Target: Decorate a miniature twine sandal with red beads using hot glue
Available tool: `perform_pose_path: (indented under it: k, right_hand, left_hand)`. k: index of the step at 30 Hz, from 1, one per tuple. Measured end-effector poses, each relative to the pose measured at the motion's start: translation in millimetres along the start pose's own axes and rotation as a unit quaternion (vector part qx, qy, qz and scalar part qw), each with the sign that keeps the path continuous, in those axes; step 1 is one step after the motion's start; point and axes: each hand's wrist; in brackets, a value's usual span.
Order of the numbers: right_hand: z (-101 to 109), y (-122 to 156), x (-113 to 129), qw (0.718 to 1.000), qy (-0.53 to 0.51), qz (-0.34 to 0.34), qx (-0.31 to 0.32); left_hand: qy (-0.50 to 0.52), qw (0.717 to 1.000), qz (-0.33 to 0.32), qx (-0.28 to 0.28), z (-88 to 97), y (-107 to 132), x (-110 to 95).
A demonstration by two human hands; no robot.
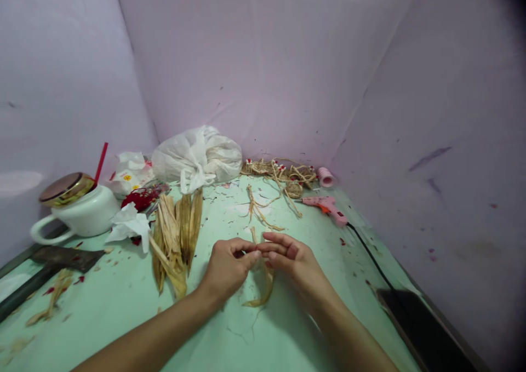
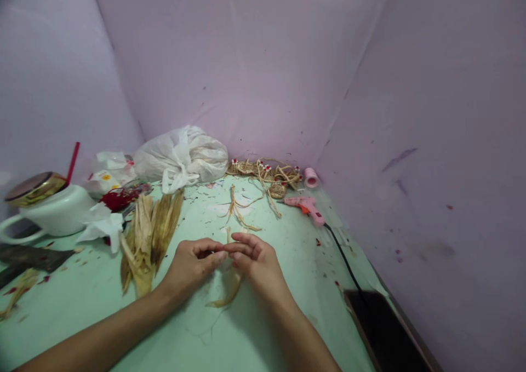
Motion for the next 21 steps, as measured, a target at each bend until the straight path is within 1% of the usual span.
perform_pose_path:
  k: [4, 8, 10, 13, 16, 21]
  right_hand:
    - [-4, -2, -2, 0.999, 0.026, 0.021, -0.002]
    - [-8, 0, -1, 0.999, 0.027, 0.017, -0.001]
    - [-11, 2, -2, 0.999, 0.031, 0.019, 0.004]
    - [-13, 4, -4, 0.999, 0.036, 0.027, 0.019]
    - [-11, 4, -4, 0.999, 0.025, 0.022, 0.034]
    - [-8, 6, -3, 0.999, -0.021, -0.015, 0.037]
  left_hand:
    - [-0.017, 1.0, 0.0, -0.014, 1.2, -2, 1]
    - [0.0, 1.0, 0.019, -0.016, 3.6, -6, 2]
    - [0.007, 0.999, 0.038, -0.026, 5.3, -8, 3]
    - [0.069, 0.994, 0.08, -0.035, 7.6, -10, 4]
    - [0.144, 0.984, 0.102, -0.018, 8.6, -12, 5]
    - [0.19, 0.974, 0.127, 0.005, 8.9, -11, 2]
Point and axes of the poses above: each hand's wrist, its own y-axis away from the middle knuckle, its own z-axis out of the back of the hand, x = y × z, and after that the axes turned 6 degrees about -z, right-handed
